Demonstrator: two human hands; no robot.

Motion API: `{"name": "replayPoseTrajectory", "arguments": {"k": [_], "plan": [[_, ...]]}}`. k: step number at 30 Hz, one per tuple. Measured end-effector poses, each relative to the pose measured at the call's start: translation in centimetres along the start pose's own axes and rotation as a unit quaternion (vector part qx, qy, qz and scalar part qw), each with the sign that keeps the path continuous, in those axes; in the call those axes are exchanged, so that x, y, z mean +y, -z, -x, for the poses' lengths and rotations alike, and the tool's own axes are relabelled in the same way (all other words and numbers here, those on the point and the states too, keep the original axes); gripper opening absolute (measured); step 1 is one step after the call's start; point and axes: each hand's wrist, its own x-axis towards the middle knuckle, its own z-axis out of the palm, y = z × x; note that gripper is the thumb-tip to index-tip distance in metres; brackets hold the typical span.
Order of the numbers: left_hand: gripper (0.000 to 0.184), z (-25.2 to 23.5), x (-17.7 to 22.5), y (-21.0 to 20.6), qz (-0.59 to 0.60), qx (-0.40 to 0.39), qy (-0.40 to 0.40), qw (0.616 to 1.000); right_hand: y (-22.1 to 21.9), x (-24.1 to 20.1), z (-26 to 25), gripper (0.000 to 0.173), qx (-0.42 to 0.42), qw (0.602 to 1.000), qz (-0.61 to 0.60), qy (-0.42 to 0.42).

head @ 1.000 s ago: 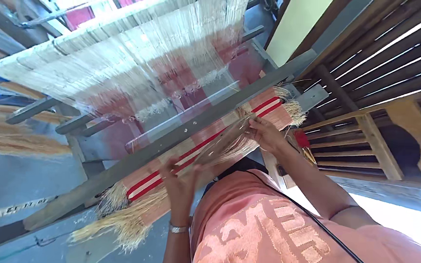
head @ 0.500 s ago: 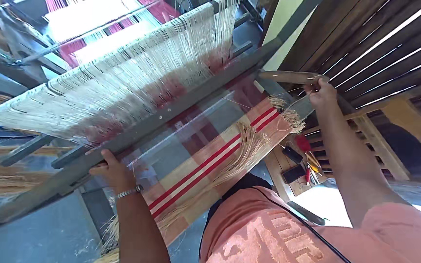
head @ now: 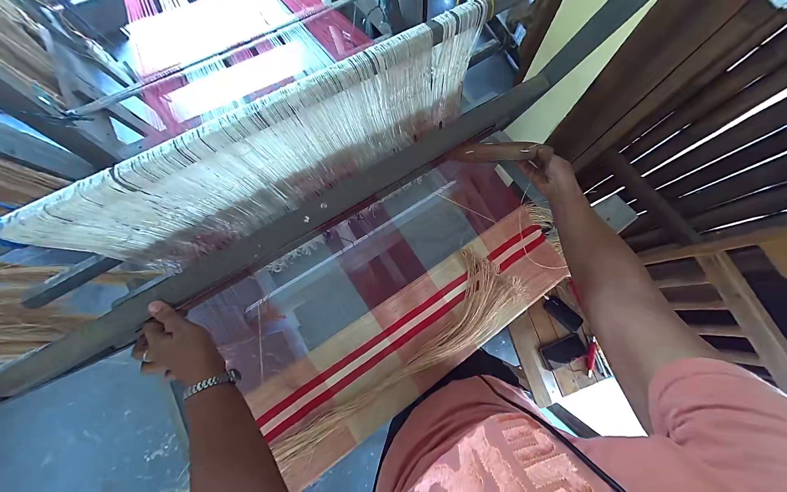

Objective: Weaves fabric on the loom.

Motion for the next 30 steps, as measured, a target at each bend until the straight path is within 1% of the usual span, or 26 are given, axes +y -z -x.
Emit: {"name": "replayPoseTrajectory", "arguments": {"k": [1,2,3,4,5,6,7,9,11,14,16,17,18,19,20,21,23,24,25,27,30], "plan": [[0.071,-0.1,-0.4,-0.1,0.001,0.002,0.014,1.000,-1.0,0.9,0.2,0.039,-0.037,0.996,0.078,0.002],[0.079,-0.4,-0.9,-0.2,0.018,-0.004,0.032,0.999,-2.1,1.8,0.9,0.047,-0.091,0.982,0.167,0.004],[0.086,-0.7,-1.5,-0.3,0.061,-0.025,0.049,0.997,-3.4,2.3,1.9,0.055,-0.158,0.949,0.274,0.005],[0.090,-1.1,-2.2,-0.4,0.110,-0.065,0.070,0.989,-4.9,2.4,3.0,0.059,-0.215,0.903,0.372,0.012],[0.093,-1.4,-2.9,-0.2,0.139,-0.118,0.096,0.979,-5.9,2.2,3.5,0.062,-0.246,0.862,0.444,0.018],[0.094,-1.8,-3.6,-0.1,0.158,-0.170,0.118,0.965,-6.1,1.9,3.7,0.066,-0.254,0.837,0.485,0.022],[0.095,-2.1,-4.0,-0.1,0.179,-0.213,0.133,0.951,-5.7,1.7,3.5,0.069,-0.252,0.829,0.498,0.029],[0.096,-2.5,-4.3,0.0,0.204,-0.254,0.139,0.935,-4.8,1.5,2.5,0.071,-0.251,0.826,0.500,0.067],[0.095,-3.1,-4.7,0.0,0.208,-0.249,0.126,0.938,-4.0,1.8,2.9,0.070,-0.250,0.823,0.503,0.087],[0.095,-3.6,-4.9,0.4,0.176,-0.227,0.080,0.955,-2.9,2.7,4.2,0.072,-0.228,0.806,0.536,0.107],[0.094,-3.8,-4.8,1.0,0.152,-0.215,0.048,0.963,-2.6,2.8,6.6,0.070,-0.173,0.774,0.585,0.168],[0.092,-3.9,-4.6,1.1,0.145,-0.219,0.038,0.964,-2.7,2.8,8.1,0.068,-0.147,0.754,0.601,0.220],[0.090,-4.0,-4.5,1.1,0.143,-0.226,0.033,0.963,-3.1,2.7,9.9,0.064,-0.132,0.739,0.606,0.265],[0.088,-4.1,-4.3,1.1,0.145,-0.230,0.035,0.962,-3.9,2.9,11.9,0.059,-0.135,0.728,0.608,0.288],[0.086,-4.0,-4.2,1.0,0.153,-0.234,0.040,0.959,-4.9,3.2,14.1,0.053,-0.162,0.723,0.608,0.285],[0.085,-3.9,-4.1,0.9,0.160,-0.236,0.043,0.957,-6.0,4.1,16.2,0.048,-0.208,0.732,0.594,0.261],[0.083,-3.5,-3.8,0.7,0.184,-0.235,0.054,0.953,-8.2,6.7,19.4,0.040,-0.316,0.764,0.536,0.171],[0.082,-3.2,-3.7,0.6,0.191,-0.228,0.058,0.953,-9.2,8.3,20.2,0.040,-0.358,0.771,0.514,0.116],[0.081,-3.0,-3.5,0.6,0.194,-0.220,0.062,0.954,-10.1,9.9,20.7,0.040,-0.383,0.770,0.504,0.079],[0.081,-2.6,-3.3,0.5,0.198,-0.211,0.065,0.955,-11.5,12.5,21.0,0.041,-0.389,0.768,0.507,0.040],[0.084,-2.8,-3.5,0.5,0.197,-0.227,0.078,0.951,-12.8,14.2,21.8,0.048,-0.353,0.790,0.502,0.019]]}}
